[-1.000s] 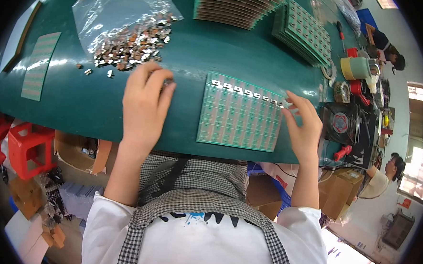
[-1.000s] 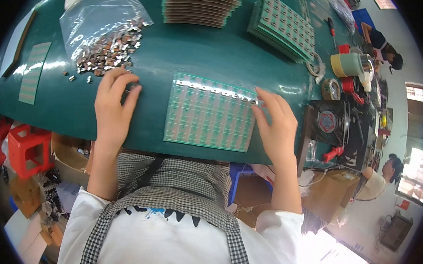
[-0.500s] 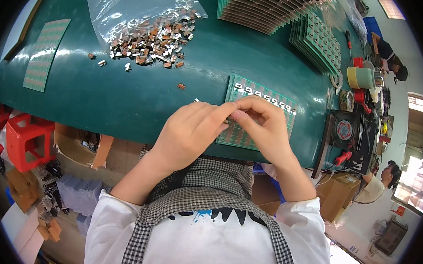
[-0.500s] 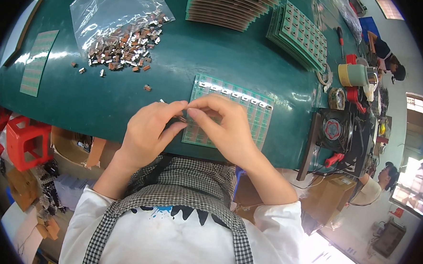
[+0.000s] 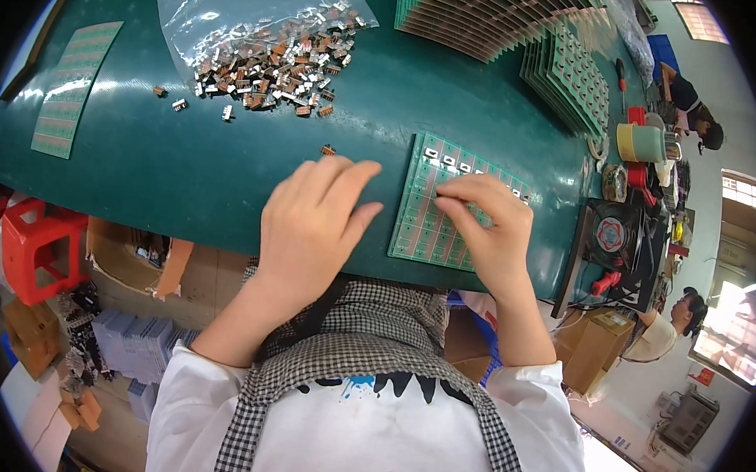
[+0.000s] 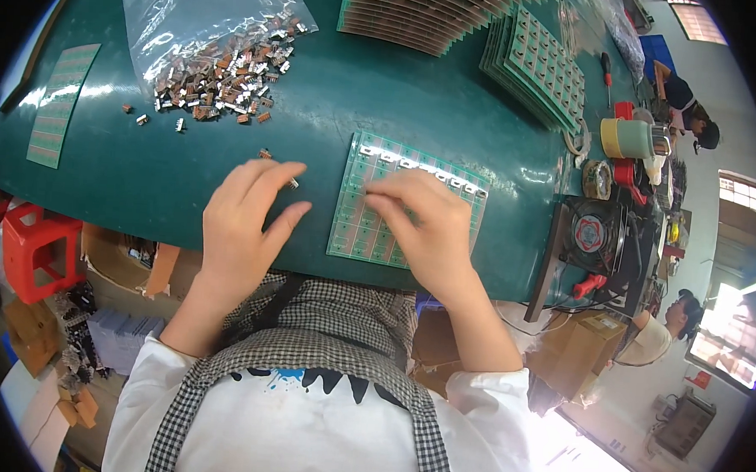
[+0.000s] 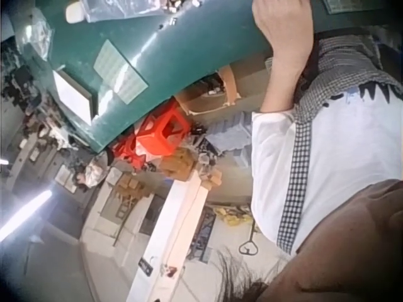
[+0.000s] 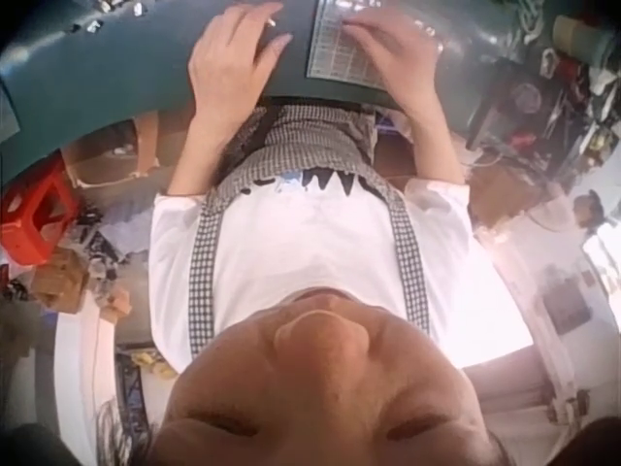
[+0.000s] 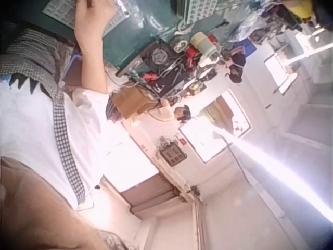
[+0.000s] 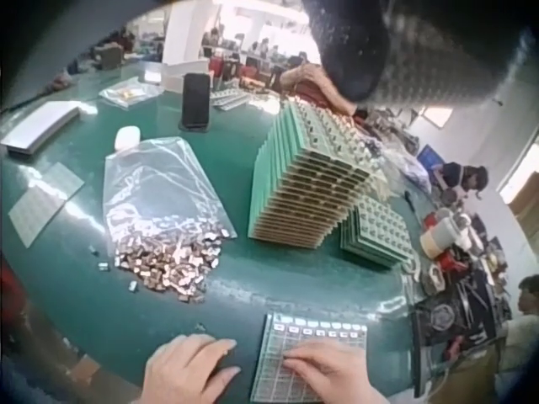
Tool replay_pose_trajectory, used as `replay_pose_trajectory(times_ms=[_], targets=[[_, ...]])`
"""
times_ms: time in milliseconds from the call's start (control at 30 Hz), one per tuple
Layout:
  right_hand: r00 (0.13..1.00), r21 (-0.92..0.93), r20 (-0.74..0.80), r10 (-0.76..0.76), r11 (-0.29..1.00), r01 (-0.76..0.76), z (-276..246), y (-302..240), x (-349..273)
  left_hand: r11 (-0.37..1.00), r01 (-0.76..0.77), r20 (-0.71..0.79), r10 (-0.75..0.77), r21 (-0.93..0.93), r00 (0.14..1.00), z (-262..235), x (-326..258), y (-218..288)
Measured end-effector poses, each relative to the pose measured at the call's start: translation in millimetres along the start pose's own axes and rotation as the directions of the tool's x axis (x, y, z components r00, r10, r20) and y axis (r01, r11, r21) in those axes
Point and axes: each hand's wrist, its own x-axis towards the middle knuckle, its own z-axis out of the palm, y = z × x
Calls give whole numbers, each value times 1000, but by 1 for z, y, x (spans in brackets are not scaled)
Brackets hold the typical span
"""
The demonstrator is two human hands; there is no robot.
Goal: The person inserts small electronic components into specified slots on green circuit board panels by hand.
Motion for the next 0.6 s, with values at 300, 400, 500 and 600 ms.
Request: replay_pose_trajectory(times_ms=[300,400,500,600], targets=[[969,-235,-2,-246,942,239,14,9,9,998,12,38,-15,64,999,5,0,-5],[971,-232,13,-238,944,234,13,9,9,998,7,29,-9,65,1000,5,0,-5],[966,-264,22,-257,931,253,14,7,10,998,8,24,-10,56,1000,5,-1,-6],[957,-331,34,-289,900,283,16,5,7,999,1,21,-2,40,1000,3,0,-5]])
